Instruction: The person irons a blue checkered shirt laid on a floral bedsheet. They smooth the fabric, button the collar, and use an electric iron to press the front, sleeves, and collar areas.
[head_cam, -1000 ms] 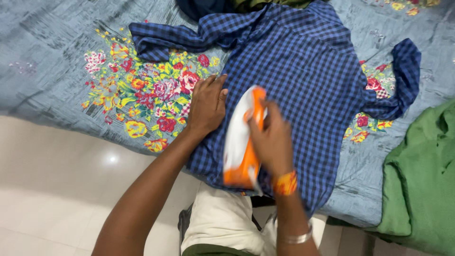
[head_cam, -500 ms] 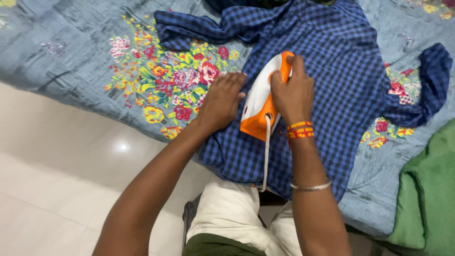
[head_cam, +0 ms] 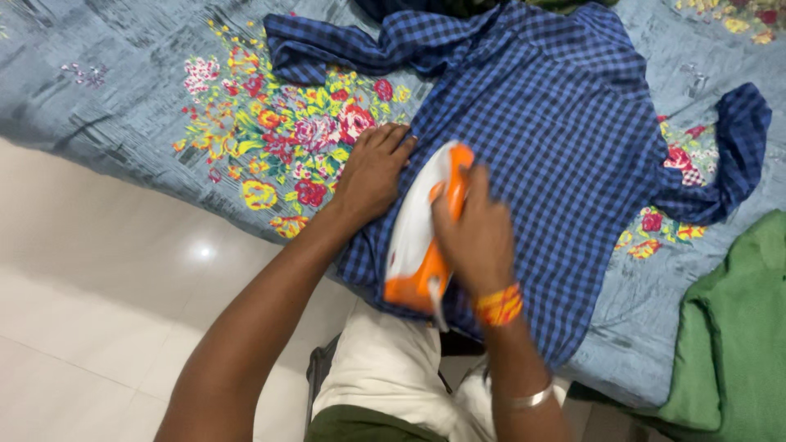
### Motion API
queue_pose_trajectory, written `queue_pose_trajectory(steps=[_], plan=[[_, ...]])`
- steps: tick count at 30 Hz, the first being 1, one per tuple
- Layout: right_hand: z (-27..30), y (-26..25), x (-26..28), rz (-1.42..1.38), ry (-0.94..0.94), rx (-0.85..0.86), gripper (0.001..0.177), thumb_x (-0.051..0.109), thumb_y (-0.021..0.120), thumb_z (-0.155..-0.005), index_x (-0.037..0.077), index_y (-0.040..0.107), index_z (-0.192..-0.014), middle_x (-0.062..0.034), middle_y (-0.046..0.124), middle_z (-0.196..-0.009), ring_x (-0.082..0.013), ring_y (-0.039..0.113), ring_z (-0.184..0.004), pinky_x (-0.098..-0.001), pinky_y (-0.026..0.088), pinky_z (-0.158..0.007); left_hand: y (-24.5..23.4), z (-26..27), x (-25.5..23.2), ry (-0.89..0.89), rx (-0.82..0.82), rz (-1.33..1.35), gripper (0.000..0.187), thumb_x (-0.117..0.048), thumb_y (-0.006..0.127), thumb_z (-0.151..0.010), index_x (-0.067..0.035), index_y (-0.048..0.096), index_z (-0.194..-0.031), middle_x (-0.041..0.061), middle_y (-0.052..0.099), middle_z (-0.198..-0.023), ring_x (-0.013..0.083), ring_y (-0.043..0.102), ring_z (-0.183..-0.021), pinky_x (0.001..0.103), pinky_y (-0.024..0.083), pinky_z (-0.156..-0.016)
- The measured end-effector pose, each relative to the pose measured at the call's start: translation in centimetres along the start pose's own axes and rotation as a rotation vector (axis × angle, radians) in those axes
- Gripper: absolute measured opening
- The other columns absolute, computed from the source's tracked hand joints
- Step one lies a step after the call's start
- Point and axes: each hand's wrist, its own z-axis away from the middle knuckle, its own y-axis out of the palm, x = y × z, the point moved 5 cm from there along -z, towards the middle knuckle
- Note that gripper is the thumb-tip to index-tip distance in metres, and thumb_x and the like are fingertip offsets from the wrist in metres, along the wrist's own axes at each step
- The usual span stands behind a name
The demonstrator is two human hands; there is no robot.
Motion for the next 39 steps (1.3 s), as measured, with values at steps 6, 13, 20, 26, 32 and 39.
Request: queue_pose_trajectory(steps=[6,13,20,26,32,39], plan=[[-5.4,-3.8,-7.9,0.181,0.045,-0.088,0.047,0.038,0.068,-0.092,0.005,0.06,-0.125,-0.0307,0.072,-0.093,-0.0521,0.069,-0.085,-0.0594,0.055,-0.074,-0.4,-0.3,-0.3,0.007,0.027,-0.026,0.059,0.0,0.051,-0.086,-0.007,0.061,-0.144,0.022,0.055,-0.146,0.0365,0.047,-0.138,0.048,0.031,-0.117],[1.2,-9.1,-12.2,0.261,0.212,-0.085,0.048,0.041,0.066,-0.095,0.005,0.06,-0.126,-0.0282,0.072,-0.105,-0.0536,0.067,-0.088,-0.0614,0.051,-0.076,-0.3,-0.2,-0.4,0.004,0.07,-0.064,0.056,-0.001,0.05,-0.088,-0.01,0.062,-0.142,0.021,0.053,-0.149,0.0359,0.046,-0.14,0.049,0.032,-0.118],[6.6,-10.1,-13.6,0.297,0.401,-0.066,0.051,0.045,0.063,-0.093,0.014,0.062,-0.133,-0.0275,0.073,-0.097,-0.0515,0.068,-0.087,-0.0613,0.052,-0.076,-0.7,-2.3,-4.6,0.014,0.015,-0.43,0.048,-0.011,0.054,-0.093,-0.01,0.061,-0.141,0.022,0.048,-0.153,0.0435,0.042,-0.138,0.06,0.026,-0.115],[0.2,-10.9,-18.0,0.353,0.293,-0.189,0.046,0.043,0.064,-0.095,0.014,0.067,-0.13,-0.0245,0.073,-0.105,-0.0483,0.068,-0.093,-0.0595,0.052,-0.079,3.5,-1.7,-15.9,0.174,0.211,-0.058,0.066,-0.033,0.062,-0.093,-0.007,0.049,-0.152,0.022,0.038,-0.16,0.0413,0.032,-0.15,0.06,0.018,-0.124],[0.8,-11.8,-19.3,0.224,0.273,-0.183,0.05,0.039,0.065,-0.095,0.011,0.067,-0.136,-0.0259,0.072,-0.104,-0.0458,0.069,-0.093,-0.0555,0.054,-0.079,4.4,2.2,-16.9,0.227,0.36,0.119,0.079,-0.053,0.062,-0.089,-0.011,0.044,-0.153,0.022,0.027,-0.164,0.0419,0.017,-0.153,0.061,0.008,-0.122],[10.5,-12.3,-13.2,0.174,0.44,-0.035,0.05,0.035,0.067,-0.089,0.019,0.065,-0.136,-0.0232,0.073,-0.08,-0.0424,0.072,-0.073,-0.0525,0.055,-0.065,4.1,0.6,-17.5,0.252,0.409,0.113,0.077,-0.057,0.061,-0.087,-0.011,0.048,-0.148,0.026,0.04,-0.153,0.0457,0.031,-0.142,0.063,0.013,-0.117]])
